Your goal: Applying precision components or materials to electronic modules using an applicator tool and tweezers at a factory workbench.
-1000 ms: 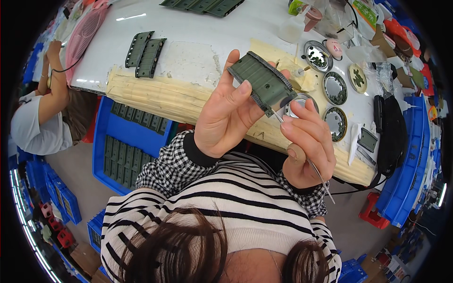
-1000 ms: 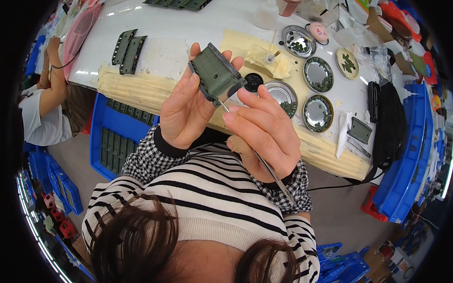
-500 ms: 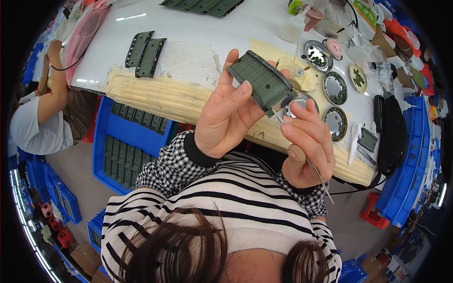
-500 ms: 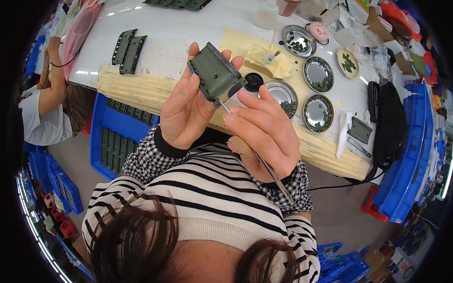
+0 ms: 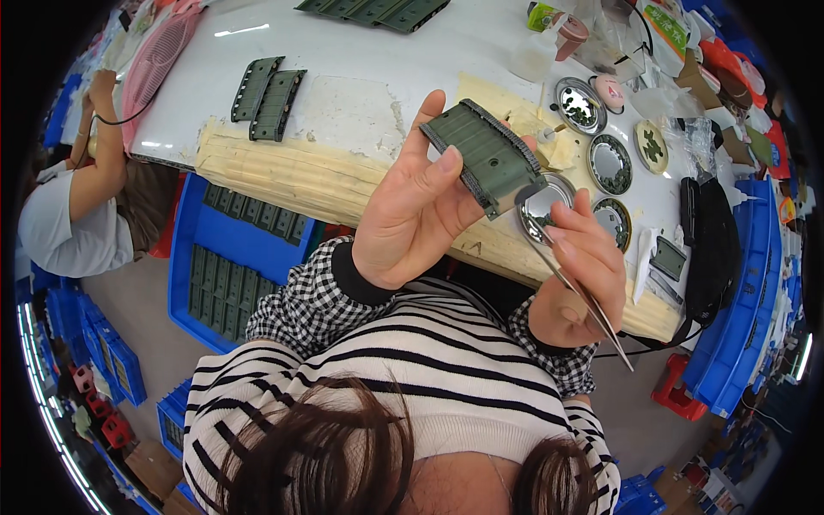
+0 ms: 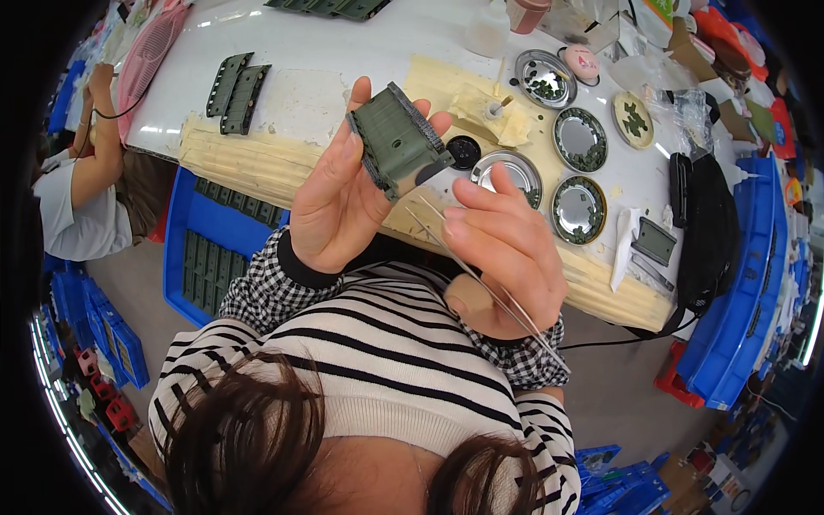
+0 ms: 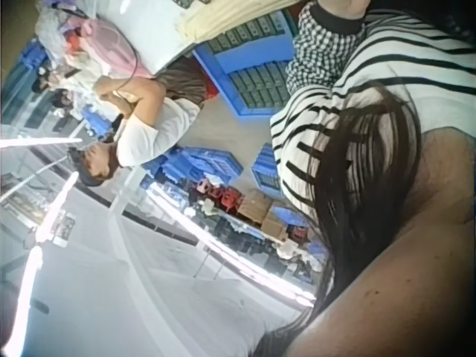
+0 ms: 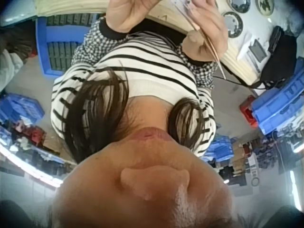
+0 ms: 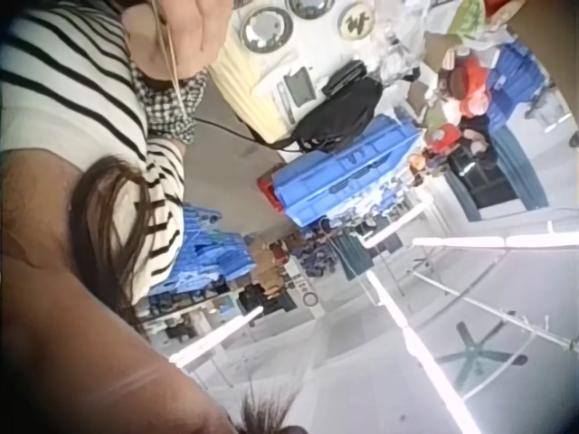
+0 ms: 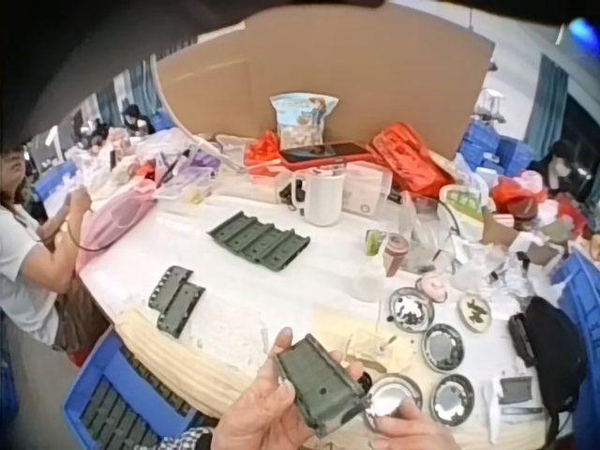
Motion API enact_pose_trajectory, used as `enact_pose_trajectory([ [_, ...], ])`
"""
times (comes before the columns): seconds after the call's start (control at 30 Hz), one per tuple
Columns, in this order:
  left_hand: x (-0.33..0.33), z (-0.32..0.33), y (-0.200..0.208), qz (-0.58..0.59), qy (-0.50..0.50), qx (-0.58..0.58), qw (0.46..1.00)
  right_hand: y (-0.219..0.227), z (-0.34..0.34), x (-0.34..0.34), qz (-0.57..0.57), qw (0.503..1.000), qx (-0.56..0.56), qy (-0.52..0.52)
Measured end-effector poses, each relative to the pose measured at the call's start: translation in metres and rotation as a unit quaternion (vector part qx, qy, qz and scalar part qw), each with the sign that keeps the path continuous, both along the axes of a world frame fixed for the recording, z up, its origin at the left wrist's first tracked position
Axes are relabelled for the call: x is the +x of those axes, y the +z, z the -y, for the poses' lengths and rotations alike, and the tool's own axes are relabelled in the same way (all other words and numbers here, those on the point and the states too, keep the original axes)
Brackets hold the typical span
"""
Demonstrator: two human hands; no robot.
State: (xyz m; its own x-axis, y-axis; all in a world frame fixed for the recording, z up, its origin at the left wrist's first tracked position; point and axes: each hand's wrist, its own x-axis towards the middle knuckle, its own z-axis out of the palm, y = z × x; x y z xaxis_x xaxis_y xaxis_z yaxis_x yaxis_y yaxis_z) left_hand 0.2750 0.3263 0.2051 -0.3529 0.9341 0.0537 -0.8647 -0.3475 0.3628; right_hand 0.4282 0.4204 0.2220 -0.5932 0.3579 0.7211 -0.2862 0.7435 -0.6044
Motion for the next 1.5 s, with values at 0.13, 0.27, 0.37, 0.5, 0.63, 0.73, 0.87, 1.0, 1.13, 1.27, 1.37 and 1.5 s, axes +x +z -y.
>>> enact_pose_trajectory([
  [0.13,-0.005,0.001,-0.001,0.099,-0.013,-0.019,0.995,-0.002,-0.006,0.003,-0.049,0.998,-0.023,-0.023],
  [0.27,-0.009,-0.003,0.006,0.213,-0.032,-0.056,0.975,-0.001,-0.007,-0.002,-0.035,0.998,-0.016,-0.047],
  [0.37,-0.008,-0.005,0.004,0.225,-0.038,-0.061,0.972,0.005,-0.008,-0.005,0.003,0.999,0.014,-0.043],
  [0.5,-0.006,-0.005,0.004,0.244,-0.042,-0.062,0.967,0.018,-0.012,-0.009,0.057,0.995,0.073,-0.026],
  [0.63,-0.006,-0.004,0.005,0.248,-0.048,-0.063,0.966,0.028,-0.016,-0.015,0.076,0.99,0.117,-0.021],
  [0.73,-0.006,-0.003,0.006,0.242,-0.048,-0.062,0.967,0.033,-0.02,-0.018,0.094,0.985,0.146,-0.016],
  [0.87,-0.006,-0.002,0.004,0.233,-0.06,-0.039,0.97,0.039,-0.019,-0.024,0.099,0.983,0.154,-0.013],
  [1.0,-0.005,0.0,0.002,0.191,-0.052,-0.058,0.978,0.04,-0.022,-0.028,0.103,0.978,0.183,-0.002],
  [1.13,-0.003,0.0,0.008,0.137,-0.018,-0.096,0.986,0.043,-0.023,-0.027,0.114,0.974,0.195,0.01],
  [1.27,-0.002,0.001,0.011,0.084,0.021,-0.125,0.988,0.042,-0.023,-0.024,0.107,0.977,0.182,0.015],
  [1.37,0.0,0.001,0.014,0.055,0.05,-0.146,0.987,0.04,-0.022,-0.022,0.088,0.98,0.178,0.015],
  [1.5,0.001,0.004,0.014,0.019,0.053,-0.146,0.988,0.043,-0.023,-0.024,0.101,0.972,0.209,0.016],
])
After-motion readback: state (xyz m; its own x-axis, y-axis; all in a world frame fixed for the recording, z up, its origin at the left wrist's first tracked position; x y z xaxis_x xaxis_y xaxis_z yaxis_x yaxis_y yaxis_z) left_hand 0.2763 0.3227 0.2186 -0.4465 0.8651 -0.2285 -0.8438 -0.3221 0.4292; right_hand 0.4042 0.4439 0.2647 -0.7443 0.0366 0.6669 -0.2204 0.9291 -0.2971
